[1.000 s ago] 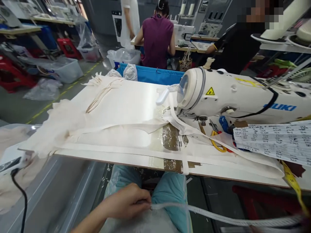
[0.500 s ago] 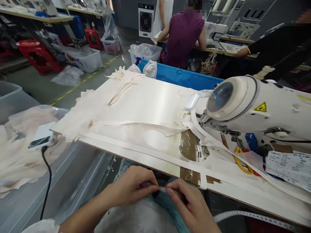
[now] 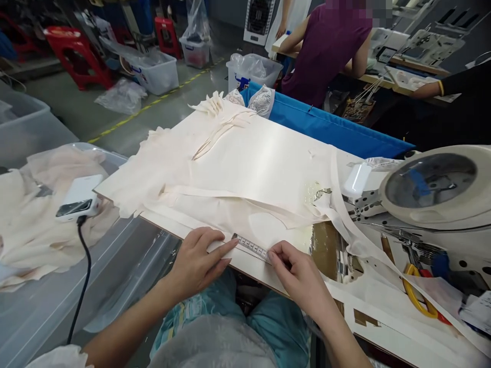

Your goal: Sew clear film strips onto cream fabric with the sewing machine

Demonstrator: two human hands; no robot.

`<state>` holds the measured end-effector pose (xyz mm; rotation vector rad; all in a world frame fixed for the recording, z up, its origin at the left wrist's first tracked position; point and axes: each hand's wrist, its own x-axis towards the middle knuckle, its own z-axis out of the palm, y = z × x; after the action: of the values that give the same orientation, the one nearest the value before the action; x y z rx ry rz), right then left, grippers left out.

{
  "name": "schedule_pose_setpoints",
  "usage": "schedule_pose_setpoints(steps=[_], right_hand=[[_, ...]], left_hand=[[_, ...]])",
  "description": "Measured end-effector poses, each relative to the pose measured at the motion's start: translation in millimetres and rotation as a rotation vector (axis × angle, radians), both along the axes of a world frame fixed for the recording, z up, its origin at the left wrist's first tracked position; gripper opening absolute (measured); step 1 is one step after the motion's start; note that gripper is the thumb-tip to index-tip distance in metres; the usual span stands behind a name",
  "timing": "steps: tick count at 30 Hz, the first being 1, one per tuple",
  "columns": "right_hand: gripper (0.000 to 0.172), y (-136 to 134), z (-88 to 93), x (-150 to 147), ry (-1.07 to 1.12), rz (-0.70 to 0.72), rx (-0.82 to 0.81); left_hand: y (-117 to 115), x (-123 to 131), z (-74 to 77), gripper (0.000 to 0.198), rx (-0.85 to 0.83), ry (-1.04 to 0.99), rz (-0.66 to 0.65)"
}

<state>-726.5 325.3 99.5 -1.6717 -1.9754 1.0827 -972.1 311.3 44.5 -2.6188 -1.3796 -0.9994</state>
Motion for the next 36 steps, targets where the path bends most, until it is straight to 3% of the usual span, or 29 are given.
schedule_pose_setpoints(steps=[18,36], right_hand=[[0.030,5,2.9,-1,-0.003,-0.011,-0.059],[0.013,-9,3.1,8,-0.142,-0.106,0.054]], left_hand=[[0,6,-1.0,0.033,0.032,0.080,0.077],[8,6,7.7,0.026,0.050,0.081,0.064]])
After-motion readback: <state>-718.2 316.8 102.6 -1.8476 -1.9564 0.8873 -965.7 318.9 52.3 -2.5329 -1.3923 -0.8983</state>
